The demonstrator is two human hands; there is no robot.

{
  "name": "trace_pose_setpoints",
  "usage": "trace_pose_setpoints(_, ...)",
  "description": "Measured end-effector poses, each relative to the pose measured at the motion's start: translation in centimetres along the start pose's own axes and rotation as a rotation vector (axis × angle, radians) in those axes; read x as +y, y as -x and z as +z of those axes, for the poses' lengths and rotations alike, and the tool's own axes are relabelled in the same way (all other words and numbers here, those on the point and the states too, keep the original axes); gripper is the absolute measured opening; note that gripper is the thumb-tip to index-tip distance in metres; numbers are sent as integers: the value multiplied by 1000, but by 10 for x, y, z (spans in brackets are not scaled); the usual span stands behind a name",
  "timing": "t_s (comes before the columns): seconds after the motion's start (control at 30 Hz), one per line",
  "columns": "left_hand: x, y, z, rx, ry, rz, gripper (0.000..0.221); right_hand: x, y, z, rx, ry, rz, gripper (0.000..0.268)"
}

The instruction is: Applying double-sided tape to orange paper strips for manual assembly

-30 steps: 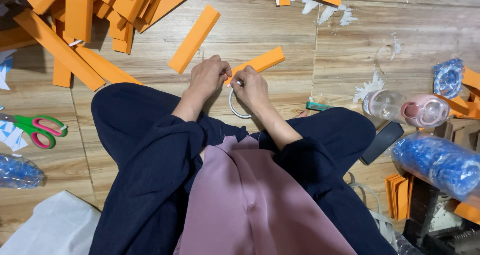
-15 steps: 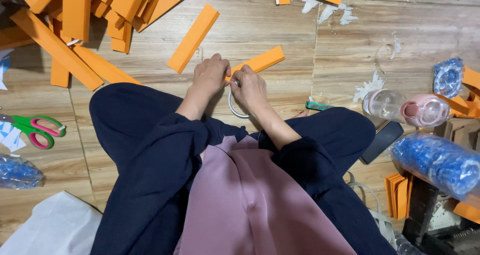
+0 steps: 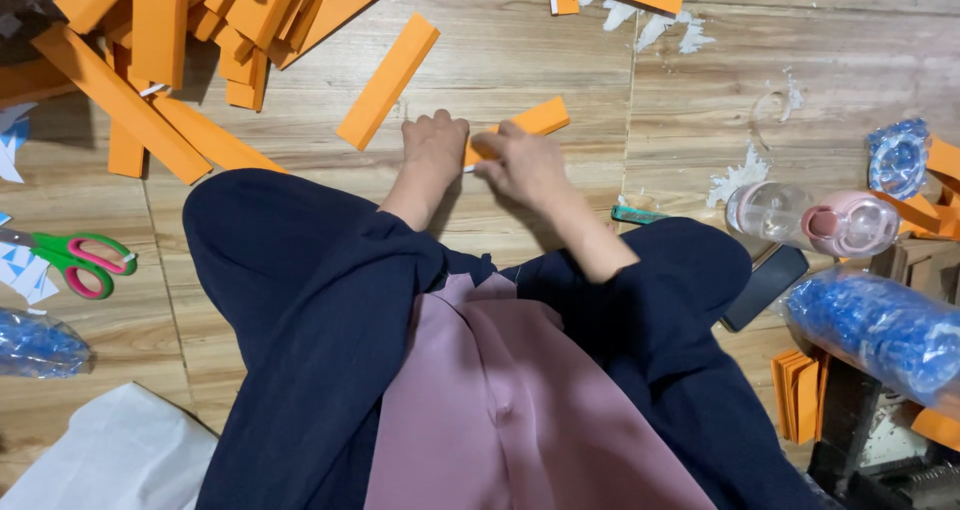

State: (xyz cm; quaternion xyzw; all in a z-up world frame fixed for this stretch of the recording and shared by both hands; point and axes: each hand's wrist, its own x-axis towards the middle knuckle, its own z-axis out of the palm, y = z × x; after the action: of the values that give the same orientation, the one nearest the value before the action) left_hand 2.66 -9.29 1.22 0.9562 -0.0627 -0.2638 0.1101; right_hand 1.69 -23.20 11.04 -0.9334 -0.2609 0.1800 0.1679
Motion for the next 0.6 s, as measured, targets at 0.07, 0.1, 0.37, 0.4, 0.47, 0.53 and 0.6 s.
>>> trace_pose_setpoints(0.07,3,8,-9,1,-5,-1,38,21,-3,-1,13,19,-29,17)
trace_pose_setpoints(0.1,6,9,-15,7,-9,3,37,33,-6,-3,30,43,-55,14)
trace_pose_setpoints(0.37,6,6,-13,-17,-45,7,35,76,2,-23,5,3,85,15)
trace_pose_setpoints(0.4,5,5,-12,-25,-43,7,35,78,2,-22,-6,-9,122,13)
trace_pose_setpoints(0.47,5,6,-13,-24,-46,9,35,84,2,-21,-19,-28,187,14)
trace_pose_setpoints(0.53,6,6,-15,-20,-48,11,35,93,2,-22,-32,-45,251,16)
trace_pose_setpoints(0.6,8,8,-17,-22,-52,11,36,105,4,-25,-56,-69,303,13)
